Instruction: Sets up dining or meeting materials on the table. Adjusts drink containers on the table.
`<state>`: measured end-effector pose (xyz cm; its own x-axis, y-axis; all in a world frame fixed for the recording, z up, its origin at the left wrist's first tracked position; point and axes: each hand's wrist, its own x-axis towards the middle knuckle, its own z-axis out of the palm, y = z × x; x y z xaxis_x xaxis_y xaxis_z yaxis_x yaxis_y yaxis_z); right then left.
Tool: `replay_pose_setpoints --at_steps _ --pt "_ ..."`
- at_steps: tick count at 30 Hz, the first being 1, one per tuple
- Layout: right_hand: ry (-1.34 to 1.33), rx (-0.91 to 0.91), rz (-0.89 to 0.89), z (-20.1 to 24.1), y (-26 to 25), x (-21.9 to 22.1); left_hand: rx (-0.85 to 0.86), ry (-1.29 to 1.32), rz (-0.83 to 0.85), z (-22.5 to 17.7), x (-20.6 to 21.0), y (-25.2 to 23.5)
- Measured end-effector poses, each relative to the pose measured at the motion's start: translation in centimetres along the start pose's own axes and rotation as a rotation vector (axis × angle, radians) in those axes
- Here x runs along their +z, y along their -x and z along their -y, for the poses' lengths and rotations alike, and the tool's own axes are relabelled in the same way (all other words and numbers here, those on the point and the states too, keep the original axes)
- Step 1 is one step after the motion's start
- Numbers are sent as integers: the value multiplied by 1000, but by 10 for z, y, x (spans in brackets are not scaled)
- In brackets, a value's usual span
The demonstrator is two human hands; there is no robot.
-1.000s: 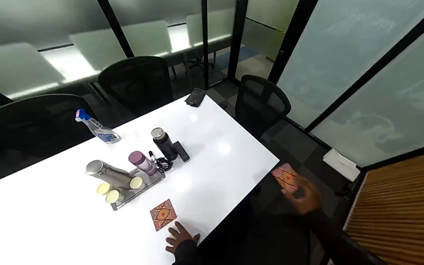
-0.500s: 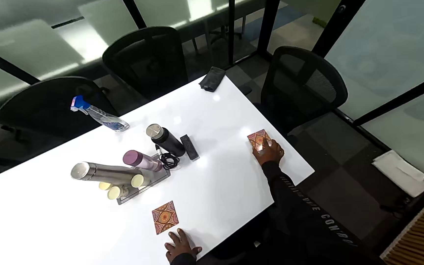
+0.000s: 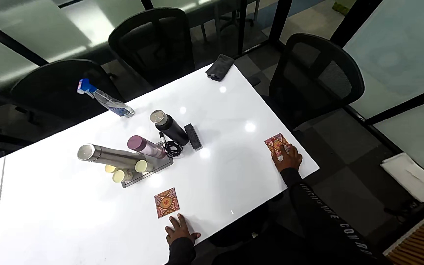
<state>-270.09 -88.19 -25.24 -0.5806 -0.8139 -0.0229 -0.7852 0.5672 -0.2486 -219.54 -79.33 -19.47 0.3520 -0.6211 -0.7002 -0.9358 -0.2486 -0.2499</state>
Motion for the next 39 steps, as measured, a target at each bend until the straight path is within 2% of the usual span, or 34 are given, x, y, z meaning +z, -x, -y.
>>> replay_pose_setpoints --at_steps 9,12,14,16,19,22,25,27,31,33,35,37,39 --pt "51 33 161 6 -3 -12 13 8 7 2 -1 -2" --pt "59 17 116 26 8 -28 33 31 12 4 -2 -2" --pt "5 -101 13 60 24 -39 37 45 18 5 -4 -4" --pt "-87 -271 -4 108 51 -46 44 59 23 6 -3 -6" --pt "-189 -521 92 187 105 -35 57 68 25 5 -2 -11" --pt "-300 -718 264 272 163 -24 71 69 31 3 -1 -16" --pt "-328 -771 447 348 206 -17 128 80 84 10 -7 -21" --pt "-373 -751 511 392 221 -8 209 87 157 27 -25 -20" --pt "-466 -646 555 458 231 20 392 222 252 96 -83 -24" --pt "-477 -604 527 486 231 31 366 408 190 138 -114 -49" --pt "-507 -557 471 506 227 46 328 614 4 172 -135 -83" --pt "-548 -516 403 521 223 64 305 769 -217 194 -149 -117" --pt "-568 -483 367 531 219 77 292 862 -369 201 -159 -149"
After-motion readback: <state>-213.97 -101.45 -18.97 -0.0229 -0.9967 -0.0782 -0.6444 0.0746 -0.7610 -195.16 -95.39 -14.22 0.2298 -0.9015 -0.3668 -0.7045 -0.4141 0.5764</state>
